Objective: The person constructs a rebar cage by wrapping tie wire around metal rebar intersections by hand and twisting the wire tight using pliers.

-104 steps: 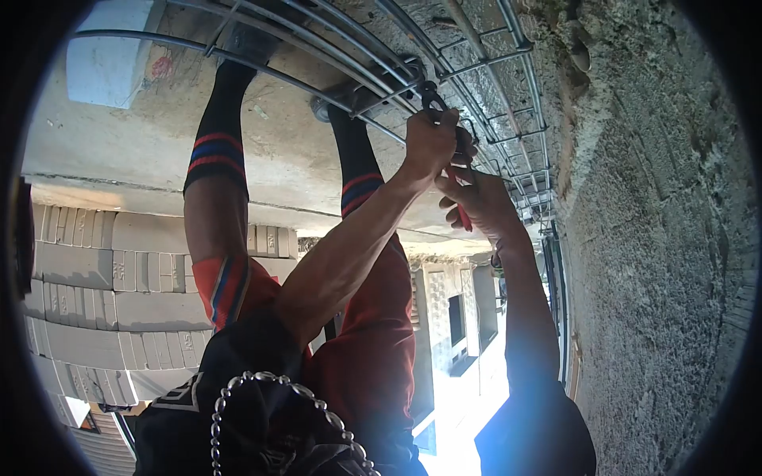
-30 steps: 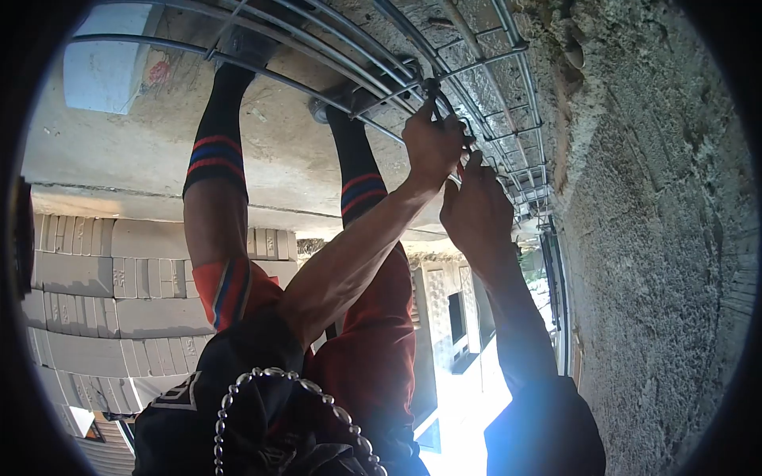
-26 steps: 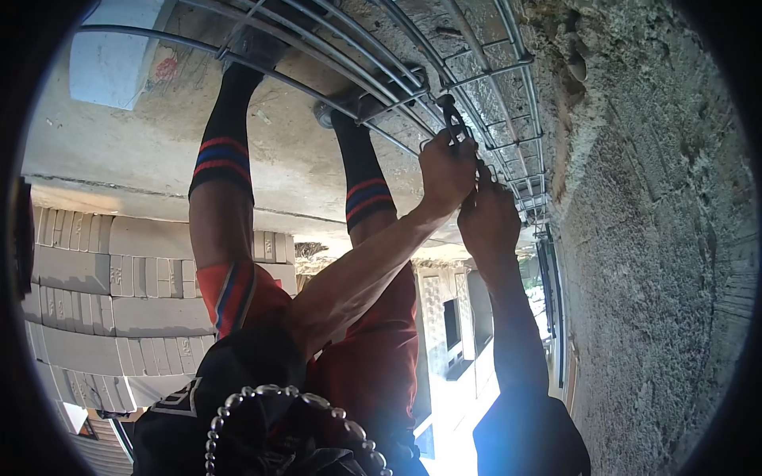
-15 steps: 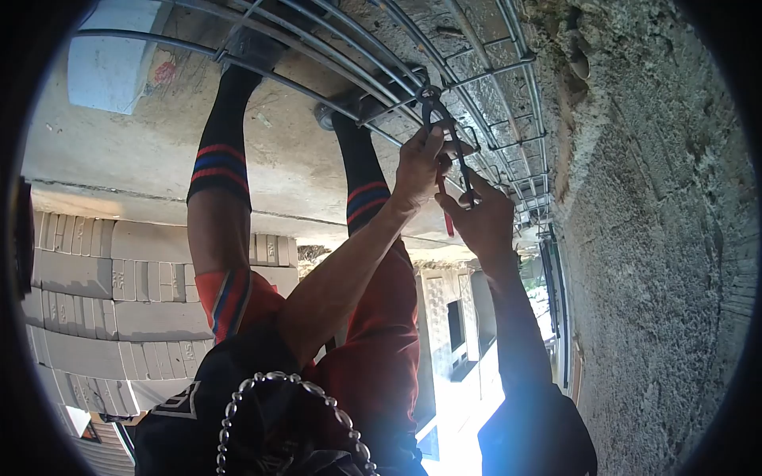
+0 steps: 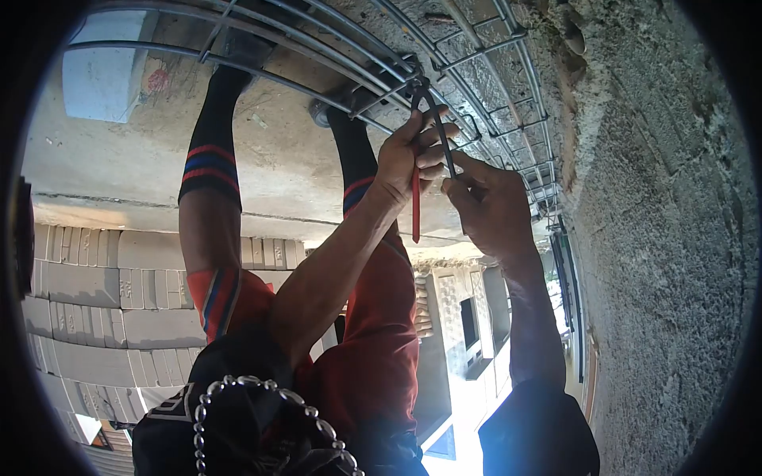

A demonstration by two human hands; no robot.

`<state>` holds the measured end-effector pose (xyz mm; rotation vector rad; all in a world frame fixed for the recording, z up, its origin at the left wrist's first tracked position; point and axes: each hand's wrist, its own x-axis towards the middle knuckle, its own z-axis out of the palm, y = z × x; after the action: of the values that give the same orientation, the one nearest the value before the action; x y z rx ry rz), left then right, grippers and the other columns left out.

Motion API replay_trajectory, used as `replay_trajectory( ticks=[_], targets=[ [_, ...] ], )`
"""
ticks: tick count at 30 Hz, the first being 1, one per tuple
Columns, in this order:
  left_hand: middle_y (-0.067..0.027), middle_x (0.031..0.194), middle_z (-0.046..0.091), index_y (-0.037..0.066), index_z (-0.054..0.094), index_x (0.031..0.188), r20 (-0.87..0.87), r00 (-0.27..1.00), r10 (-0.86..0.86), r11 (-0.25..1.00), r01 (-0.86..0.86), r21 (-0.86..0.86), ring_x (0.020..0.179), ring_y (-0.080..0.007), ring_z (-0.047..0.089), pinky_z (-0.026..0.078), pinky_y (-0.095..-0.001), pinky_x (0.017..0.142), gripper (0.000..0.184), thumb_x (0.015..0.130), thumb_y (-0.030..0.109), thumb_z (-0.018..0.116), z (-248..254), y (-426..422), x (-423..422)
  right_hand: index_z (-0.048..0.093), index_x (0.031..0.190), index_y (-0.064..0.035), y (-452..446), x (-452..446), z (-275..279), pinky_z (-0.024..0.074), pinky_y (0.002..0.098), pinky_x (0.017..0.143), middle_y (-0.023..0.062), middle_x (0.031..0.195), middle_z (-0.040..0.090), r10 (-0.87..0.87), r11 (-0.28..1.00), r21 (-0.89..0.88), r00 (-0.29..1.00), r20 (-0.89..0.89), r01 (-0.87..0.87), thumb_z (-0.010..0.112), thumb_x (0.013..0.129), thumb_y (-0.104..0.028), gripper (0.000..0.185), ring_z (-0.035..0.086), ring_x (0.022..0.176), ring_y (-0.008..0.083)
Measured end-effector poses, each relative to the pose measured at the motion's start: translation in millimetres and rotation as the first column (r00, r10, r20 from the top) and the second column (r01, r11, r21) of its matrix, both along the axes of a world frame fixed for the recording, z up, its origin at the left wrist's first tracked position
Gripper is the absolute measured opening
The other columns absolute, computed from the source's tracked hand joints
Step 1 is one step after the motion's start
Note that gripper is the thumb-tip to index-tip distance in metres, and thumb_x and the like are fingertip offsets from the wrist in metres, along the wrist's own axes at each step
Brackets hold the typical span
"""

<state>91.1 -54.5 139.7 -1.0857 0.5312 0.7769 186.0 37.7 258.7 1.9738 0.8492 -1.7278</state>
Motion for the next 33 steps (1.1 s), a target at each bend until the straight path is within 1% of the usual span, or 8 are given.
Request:
replay_trajectory(
  ticks=[4,7,11,19,25,28,30,33],
  targets=[
    [-0.0142,0.093,0.064,0.007,0.041,0.125,0.002,1.000,0.002,1.000,-0.002,0.013,0.043,-0.0054,0.040,0.030,-0.0173,0.034,0.043,0.098,0.037,0.029,2,-2,-2,0.060,0.115,-0.0022,2,1,1,0.0381,0.0231,0.046,0.0082,0.067,0.065,0.017,1.000,-0.023,1.000,-0.014,-0.018,0.061,0.079,-0.009,0.036,0.049,0.050,0.0043],
    [-0.0148,0.092,0.064,0.008,0.042,0.126,-0.127,0.983,-0.132,0.989,0.139,0.050,0.042,-0.0049,0.039,0.029,-0.0175,0.034,0.044,0.097,0.040,0.031,4,0,-5,0.060,0.113,-0.0026,-17,11,-3,0.0399,0.0233,0.049,0.0089,0.069,0.065,0.004,0.995,0.098,0.999,-0.051,0.001,0.061,0.079,-0.009,0.035,0.050,0.053,0.0051],
    [-0.0142,0.082,0.066,0.008,0.040,0.129,-0.327,0.920,-0.215,0.948,0.277,0.154,0.042,-0.0038,0.035,0.028,-0.0186,0.035,0.049,0.095,0.043,0.034,9,0,-5,0.061,0.112,-0.0034,-18,15,0,0.0401,0.0229,0.050,0.0078,0.068,0.064,0.027,0.996,0.080,1.000,0.000,-0.027,0.062,0.078,-0.009,0.035,0.050,0.052,0.0058],
    [-0.0148,0.080,0.066,0.004,0.040,0.129,-0.356,0.916,-0.185,0.937,0.274,0.219,0.036,-0.0047,0.033,0.028,-0.0193,0.033,0.051,0.096,0.042,0.030,10,-5,-5,0.063,0.112,-0.0057,-12,10,10,0.0335,0.0227,0.045,0.0036,0.066,0.062,0.047,0.992,0.113,0.999,0.014,-0.048,0.064,0.076,-0.009,0.036,0.042,0.047,0.0034],
    [-0.0142,0.078,0.067,0.002,0.040,0.128,-0.335,0.936,-0.104,0.934,0.208,0.291,0.035,-0.0045,0.037,0.029,-0.0191,0.031,0.051,0.098,0.041,0.026,9,-10,-3,0.062,0.113,-0.0068,-7,3,16,0.0313,0.0221,0.043,0.0025,0.068,0.063,-0.014,0.994,0.108,0.999,-0.037,0.018,0.062,0.077,-0.008,0.036,0.040,0.047,0.0015],
    [-0.0149,0.080,0.067,0.003,0.040,0.129,-0.346,0.929,-0.128,0.931,0.233,0.281,0.035,-0.0046,0.038,0.029,-0.0190,0.031,0.051,0.098,0.041,0.026,9,-12,-2,0.061,0.115,-0.0059,-4,3,18,0.0349,0.0216,0.046,0.0024,0.069,0.063,-0.034,0.998,0.057,0.999,-0.038,0.036,0.060,0.079,-0.009,0.036,0.044,0.050,0.0019],
    [-0.0168,0.085,0.067,0.005,0.040,0.130,-0.364,0.915,-0.173,0.920,0.282,0.271,0.036,-0.0048,0.038,0.030,-0.0189,0.031,0.051,0.098,0.041,0.025,8,-12,-2,0.060,0.116,-0.0051,-13,9,15,0.0381,0.0220,0.050,0.0024,0.068,0.062,-0.057,0.991,0.117,0.997,-0.056,0.064,0.058,0.081,-0.009,0.035,0.048,0.053,0.0038],
    [-0.0181,0.098,0.065,0.009,0.040,0.132,-0.246,0.967,-0.061,0.982,0.103,0.160,0.037,-0.0058,0.039,0.031,-0.0196,0.032,0.051,0.097,0.044,0.025,14,-7,-1,0.059,0.117,-0.0042,-26,26,7,0.0424,0.0235,0.056,0.0032,0.068,0.062,0.011,0.995,0.099,1.000,0.001,-0.011,0.055,0.084,-0.011,0.034,0.053,0.058,0.0070]
  ],
)
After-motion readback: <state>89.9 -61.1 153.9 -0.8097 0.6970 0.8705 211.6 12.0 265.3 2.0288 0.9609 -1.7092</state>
